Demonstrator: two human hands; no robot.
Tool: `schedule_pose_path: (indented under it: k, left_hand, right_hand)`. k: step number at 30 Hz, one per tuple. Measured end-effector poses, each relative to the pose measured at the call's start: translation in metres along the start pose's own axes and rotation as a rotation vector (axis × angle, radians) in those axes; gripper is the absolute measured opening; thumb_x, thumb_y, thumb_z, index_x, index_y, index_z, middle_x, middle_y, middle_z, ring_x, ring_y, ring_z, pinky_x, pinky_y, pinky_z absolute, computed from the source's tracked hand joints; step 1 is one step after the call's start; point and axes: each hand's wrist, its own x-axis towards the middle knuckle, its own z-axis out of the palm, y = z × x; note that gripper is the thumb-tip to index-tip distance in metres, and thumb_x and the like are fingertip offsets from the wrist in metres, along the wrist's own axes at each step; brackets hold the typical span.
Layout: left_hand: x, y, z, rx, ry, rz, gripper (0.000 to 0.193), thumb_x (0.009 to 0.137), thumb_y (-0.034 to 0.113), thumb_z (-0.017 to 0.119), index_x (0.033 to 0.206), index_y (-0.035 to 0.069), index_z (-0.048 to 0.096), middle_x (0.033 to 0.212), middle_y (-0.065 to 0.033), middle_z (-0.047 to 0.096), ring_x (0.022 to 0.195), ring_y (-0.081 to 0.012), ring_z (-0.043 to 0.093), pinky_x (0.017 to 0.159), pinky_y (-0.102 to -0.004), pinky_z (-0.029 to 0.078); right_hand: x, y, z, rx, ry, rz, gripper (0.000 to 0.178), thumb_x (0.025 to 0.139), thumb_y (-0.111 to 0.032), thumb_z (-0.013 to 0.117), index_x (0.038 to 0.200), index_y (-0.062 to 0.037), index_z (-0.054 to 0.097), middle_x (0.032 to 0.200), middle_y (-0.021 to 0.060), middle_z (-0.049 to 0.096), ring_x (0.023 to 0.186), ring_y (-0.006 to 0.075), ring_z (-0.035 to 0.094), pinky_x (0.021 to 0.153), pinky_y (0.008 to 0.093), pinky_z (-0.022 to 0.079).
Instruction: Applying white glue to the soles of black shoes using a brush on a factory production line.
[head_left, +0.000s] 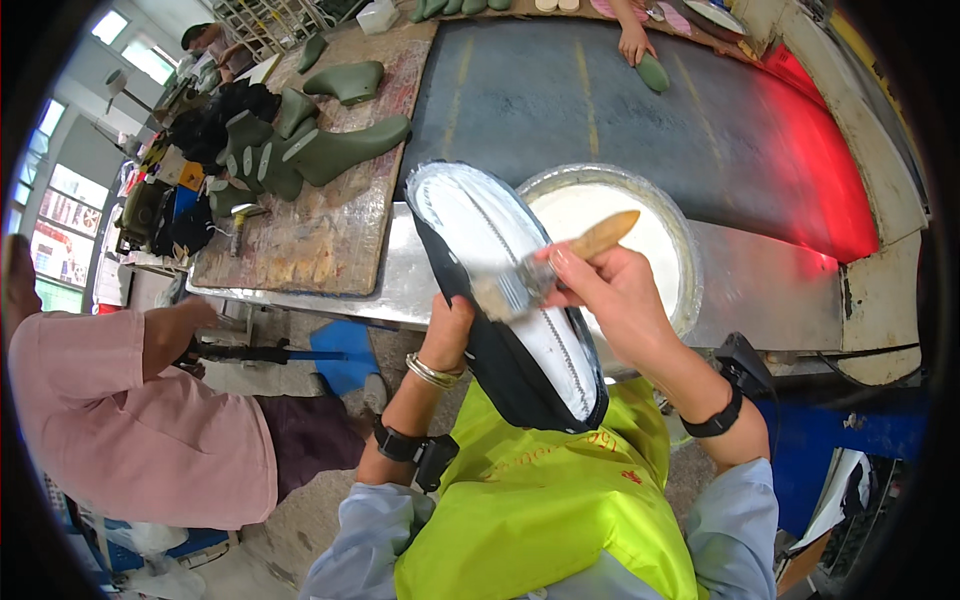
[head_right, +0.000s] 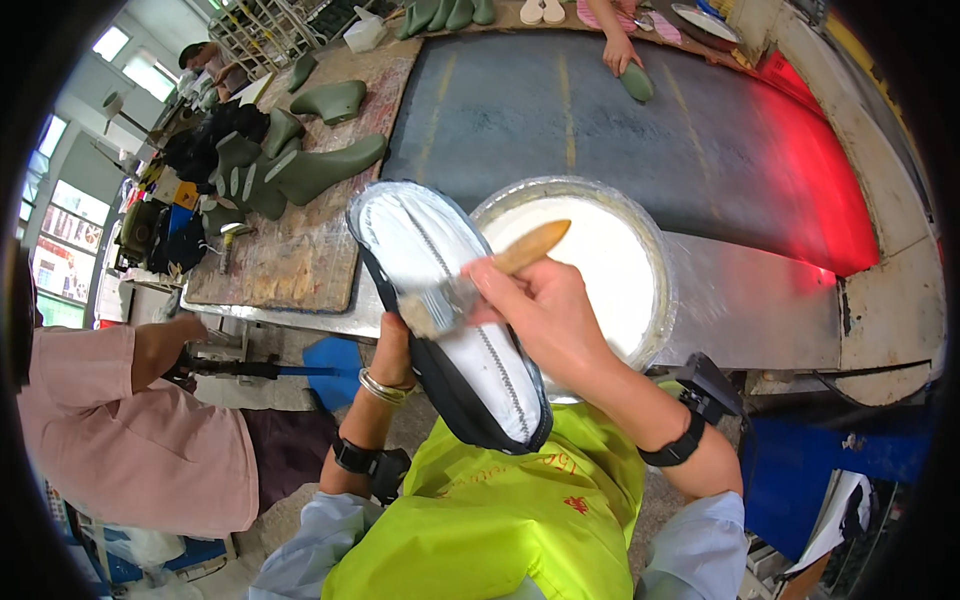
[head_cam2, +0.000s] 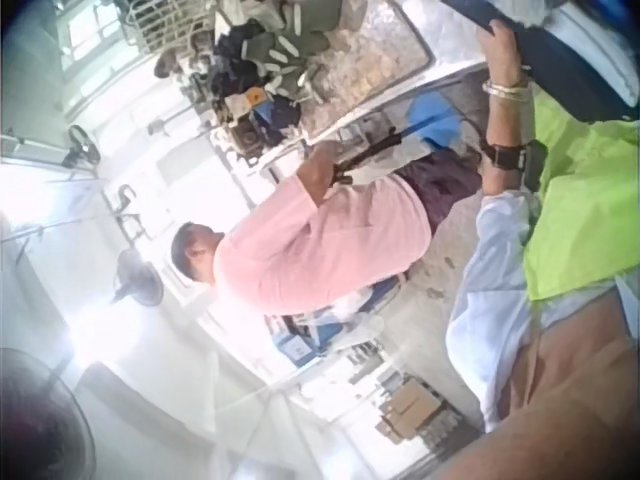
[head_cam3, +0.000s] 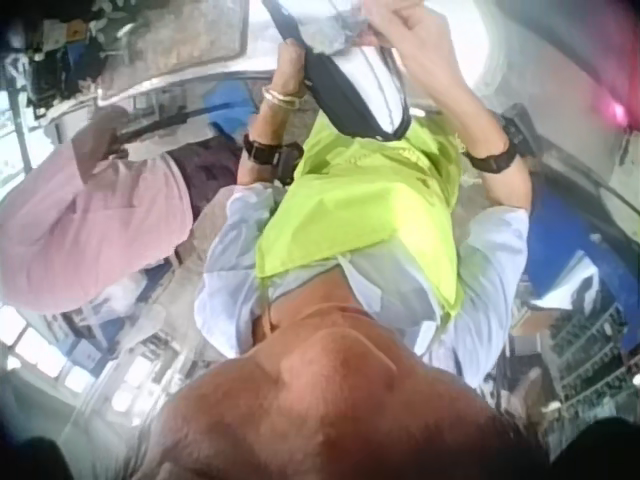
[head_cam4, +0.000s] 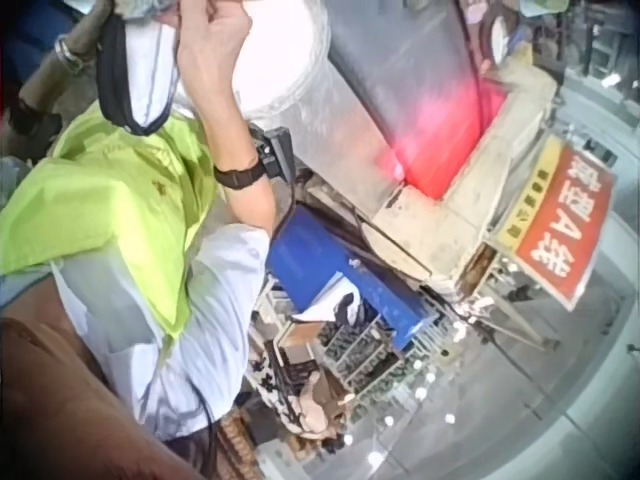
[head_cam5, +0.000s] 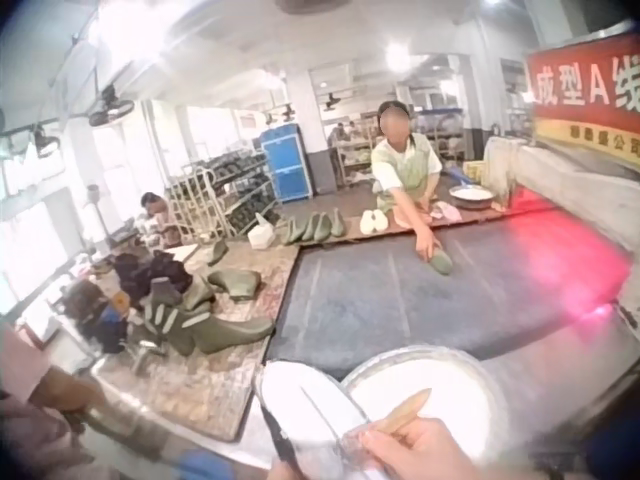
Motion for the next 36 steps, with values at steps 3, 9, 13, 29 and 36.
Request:
schedule_pose_path:
  k: [3, 9, 13, 29, 36]
  left_hand:
    - [-0.007, 0.001, 0.006, -0.058, -0.013, -0.035, 0.086, 0.075, 0.074, 0.045, 0.123, 0.003, 0.048, 0.098, 0.0000, 0.057, 0.082, -0.0093, 0.055, 0.069, -0.0230, 0.046]
    - [-0.008, 0.002, 0.016, 0.160, 0.000, -0.060, 0.093, 0.071, 0.075, 0.050, 0.129, 0.003, 0.042, 0.119, -0.0059, 0.055, 0.103, -0.0168, 0.056, 0.089, -0.0326, 0.047]
    - [-0.001, 0.003, 0.014, -0.017, 0.149, 0.029, 0.074, 0.081, 0.066, 0.051, 0.113, -0.001, 0.053, 0.097, -0.0037, 0.060, 0.086, -0.0119, 0.057, 0.072, -0.0273, 0.049]
    - [0.008, 0.036, -0.001, -0.060, 0.099, 0.104, 0.088, 0.077, 0.068, 0.052, 0.126, -0.004, 0.042, 0.117, -0.0144, 0.055, 0.102, -0.0220, 0.058, 0.087, -0.0340, 0.049]
    - [0.009, 0.029, 0.001, -0.128, 0.129, 0.042, 0.081, 0.081, 0.065, 0.051, 0.123, -0.005, 0.044, 0.110, -0.0145, 0.058, 0.097, -0.0221, 0.060, 0.083, -0.0337, 0.051]
  right_hand:
    - [-0.005, -0.009, -0.003, -0.020, -0.071, 0.089, 0.031, 0.092, -0.021, 0.054, 0.103, 0.0073, 0.062, 0.085, 0.0088, 0.064, 0.075, 0.0113, 0.062, 0.069, 0.0239, 0.052]
    - [0.025, -0.018, 0.010, 0.043, 0.040, -0.133, 0.028, 0.093, -0.019, 0.054, 0.104, 0.0061, 0.060, 0.093, 0.0089, 0.061, 0.083, 0.0129, 0.060, 0.073, 0.0275, 0.055]
    - [0.001, -0.012, 0.003, 0.087, -0.047, -0.028, 0.027, 0.093, -0.018, 0.053, 0.103, 0.0067, 0.061, 0.094, 0.0098, 0.062, 0.083, 0.0138, 0.060, 0.075, 0.0273, 0.054]
    - [-0.034, -0.028, -0.068, -0.433, -0.366, 0.242, 0.028, 0.089, -0.019, 0.058, 0.095, 0.0080, 0.062, 0.081, 0.0068, 0.064, 0.070, 0.0107, 0.061, 0.062, 0.0252, 0.052]
    - [-0.026, -0.048, -0.034, -0.698, -0.205, -0.269, 0.018, 0.083, -0.014, 0.063, 0.091, 0.0021, 0.064, 0.070, 0.0123, 0.062, 0.062, 0.0149, 0.060, 0.058, 0.0273, 0.048]
